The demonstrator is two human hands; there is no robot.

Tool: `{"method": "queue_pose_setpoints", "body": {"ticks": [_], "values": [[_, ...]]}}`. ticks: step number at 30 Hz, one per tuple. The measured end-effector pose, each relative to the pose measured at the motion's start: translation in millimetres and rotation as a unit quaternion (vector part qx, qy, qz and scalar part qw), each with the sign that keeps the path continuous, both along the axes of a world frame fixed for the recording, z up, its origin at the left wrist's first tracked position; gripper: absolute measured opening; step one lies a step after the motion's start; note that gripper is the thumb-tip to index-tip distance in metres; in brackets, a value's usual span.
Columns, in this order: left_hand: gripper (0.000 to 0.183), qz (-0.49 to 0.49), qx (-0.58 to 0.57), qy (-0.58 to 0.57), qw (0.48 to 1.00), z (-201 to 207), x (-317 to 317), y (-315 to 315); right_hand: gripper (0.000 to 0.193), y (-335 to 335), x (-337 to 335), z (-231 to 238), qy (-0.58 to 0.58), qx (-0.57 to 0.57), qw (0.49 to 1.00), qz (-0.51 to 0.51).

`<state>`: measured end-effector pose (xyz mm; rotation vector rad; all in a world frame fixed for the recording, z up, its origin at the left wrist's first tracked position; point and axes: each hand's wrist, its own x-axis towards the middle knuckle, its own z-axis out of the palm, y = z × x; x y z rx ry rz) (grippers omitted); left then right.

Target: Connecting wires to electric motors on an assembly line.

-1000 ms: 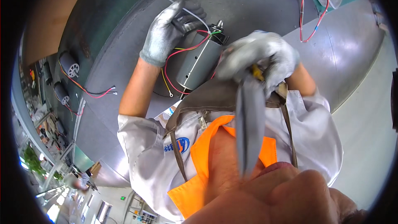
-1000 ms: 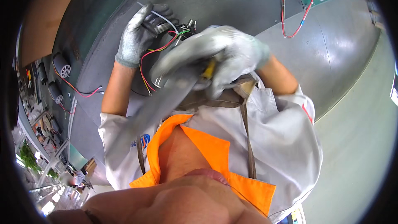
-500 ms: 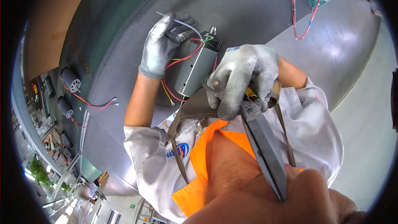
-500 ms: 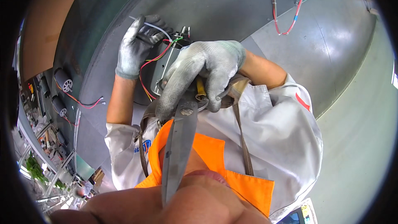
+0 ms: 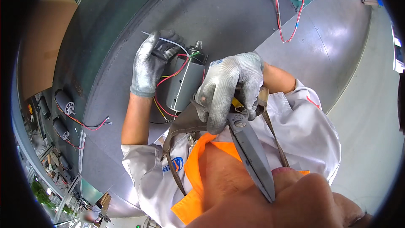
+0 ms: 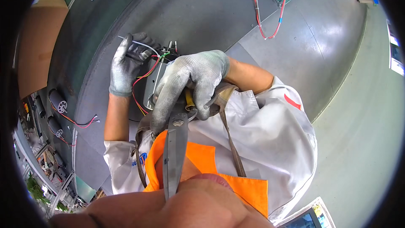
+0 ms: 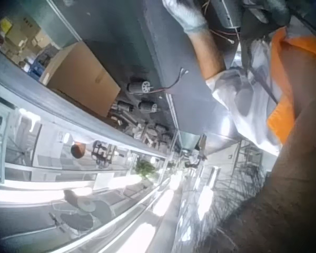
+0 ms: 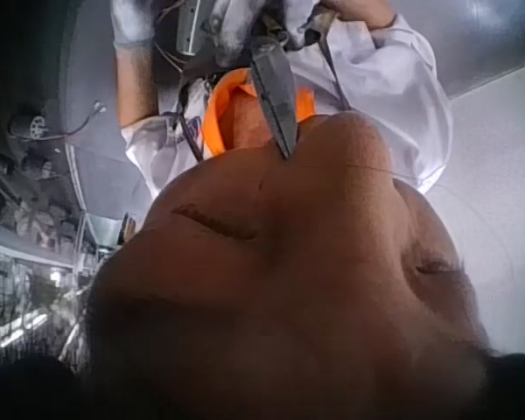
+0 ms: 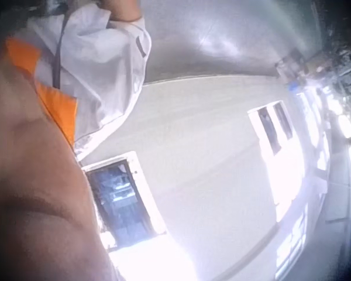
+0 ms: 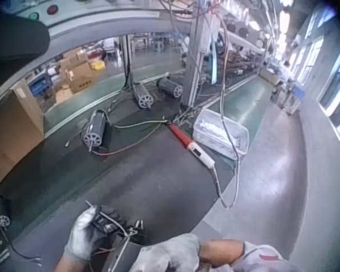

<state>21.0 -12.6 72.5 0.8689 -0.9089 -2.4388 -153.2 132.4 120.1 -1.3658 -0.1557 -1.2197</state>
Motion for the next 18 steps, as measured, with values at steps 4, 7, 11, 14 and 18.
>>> {"method": "queue_pose_setpoints", "body": {"ticks": [4, 7, 11, 14, 18], "values": [[0.046, -0.003, -0.006, 0.010, 1.000, -2.4, 1.7, -1.0, 0.069, -0.9, -2.2, 3.3, 0.022, 0.015, 0.999, -0.018], [0.046, -0.004, 0.006, 0.015, 1.000, -4.6, 2.1, -3.0, 0.070, -4.4, -4.8, 1.4, 0.014, 0.008, 1.000, 0.018], [0.045, -0.001, 0.007, 0.003, 1.000, -5.4, 1.7, -3.4, 0.073, -3.8, -12.5, -8.2, 0.080, -0.027, 0.996, -0.017], [0.043, -0.008, 0.023, 0.038, 0.999, -6.1, 3.4, -3.1, 0.076, 10.6, -31.8, -15.2, 0.063, 0.086, 0.990, -0.097], [0.041, 0.013, -0.003, 0.056, 0.998, -4.1, 13.3, -1.6, 0.073, 39.0, -64.1, -14.3, 0.069, 0.297, 0.915, -0.265]]}}
